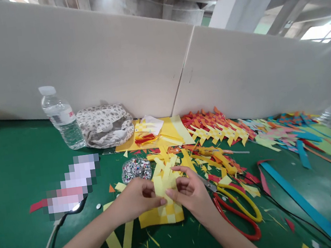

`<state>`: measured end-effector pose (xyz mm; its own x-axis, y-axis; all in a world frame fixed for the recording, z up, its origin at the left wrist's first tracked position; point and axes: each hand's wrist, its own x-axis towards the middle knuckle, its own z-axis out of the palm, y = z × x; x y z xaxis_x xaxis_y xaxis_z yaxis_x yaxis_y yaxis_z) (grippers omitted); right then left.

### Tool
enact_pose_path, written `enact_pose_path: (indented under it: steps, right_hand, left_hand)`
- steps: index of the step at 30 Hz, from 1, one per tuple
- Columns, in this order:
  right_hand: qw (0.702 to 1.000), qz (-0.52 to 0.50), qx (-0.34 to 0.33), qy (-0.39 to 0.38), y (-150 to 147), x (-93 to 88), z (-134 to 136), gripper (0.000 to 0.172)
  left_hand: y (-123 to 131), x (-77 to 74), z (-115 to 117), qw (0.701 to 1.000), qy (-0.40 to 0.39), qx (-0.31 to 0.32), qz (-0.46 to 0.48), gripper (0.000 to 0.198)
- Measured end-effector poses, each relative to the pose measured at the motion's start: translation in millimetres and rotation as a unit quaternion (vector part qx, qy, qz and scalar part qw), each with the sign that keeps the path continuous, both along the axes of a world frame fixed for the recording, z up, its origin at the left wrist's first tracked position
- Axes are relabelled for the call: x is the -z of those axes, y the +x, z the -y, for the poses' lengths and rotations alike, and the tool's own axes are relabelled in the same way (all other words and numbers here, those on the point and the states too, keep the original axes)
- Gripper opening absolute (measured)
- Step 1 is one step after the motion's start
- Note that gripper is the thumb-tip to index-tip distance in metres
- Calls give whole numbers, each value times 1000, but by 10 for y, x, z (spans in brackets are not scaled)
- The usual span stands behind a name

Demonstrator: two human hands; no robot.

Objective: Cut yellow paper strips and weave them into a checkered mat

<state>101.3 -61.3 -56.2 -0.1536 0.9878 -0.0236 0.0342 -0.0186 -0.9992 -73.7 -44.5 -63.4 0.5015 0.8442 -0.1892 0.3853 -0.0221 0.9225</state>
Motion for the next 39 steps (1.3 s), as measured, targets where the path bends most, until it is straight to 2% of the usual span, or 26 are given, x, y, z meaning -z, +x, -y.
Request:
enact_pose_path:
  steps: [4, 9, 15, 19, 23, 26, 31, 35, 39]
  right_hand:
    - [1000, -4, 8, 12, 2, -6, 4, 47]
    - [1000, -16, 8, 10, -2, 2, -5, 47]
    - [1000, 3, 10, 15, -19, -15, 24, 44]
    - [999, -19, 19, 20, 2, -29, 5, 45]
    - [998, -42, 33, 19, 35, -3, -42, 42]
    - [998, -58, 30, 17, 51, 28, -64, 47]
    - [1000, -23, 13, 3, 77, 67, -82, 51]
    - [999, 0, 32, 37, 85, 78, -70, 49]
    - [997, 9, 47, 60, 77, 80, -36, 44]
  left_hand:
    - [7, -46, 12, 1000, 17, -1, -18, 36]
    - [0, -49, 28, 1000, 24, 5, -16, 31]
    - [44, 27, 51, 998, -17, 14, 51, 23]
    - [57, 71, 42, 998, -24, -1, 50, 24]
    - [62, 42, 36, 998, -35, -13, 56, 27]
    - [69, 10, 35, 997, -41, -15, 67, 28]
    - [60, 26, 17, 996, -47, -27, 76, 22]
    - [42, 60, 3, 992, -56, -19, 107, 22]
    - [40, 55, 0, 993, -61, -24, 99, 24]
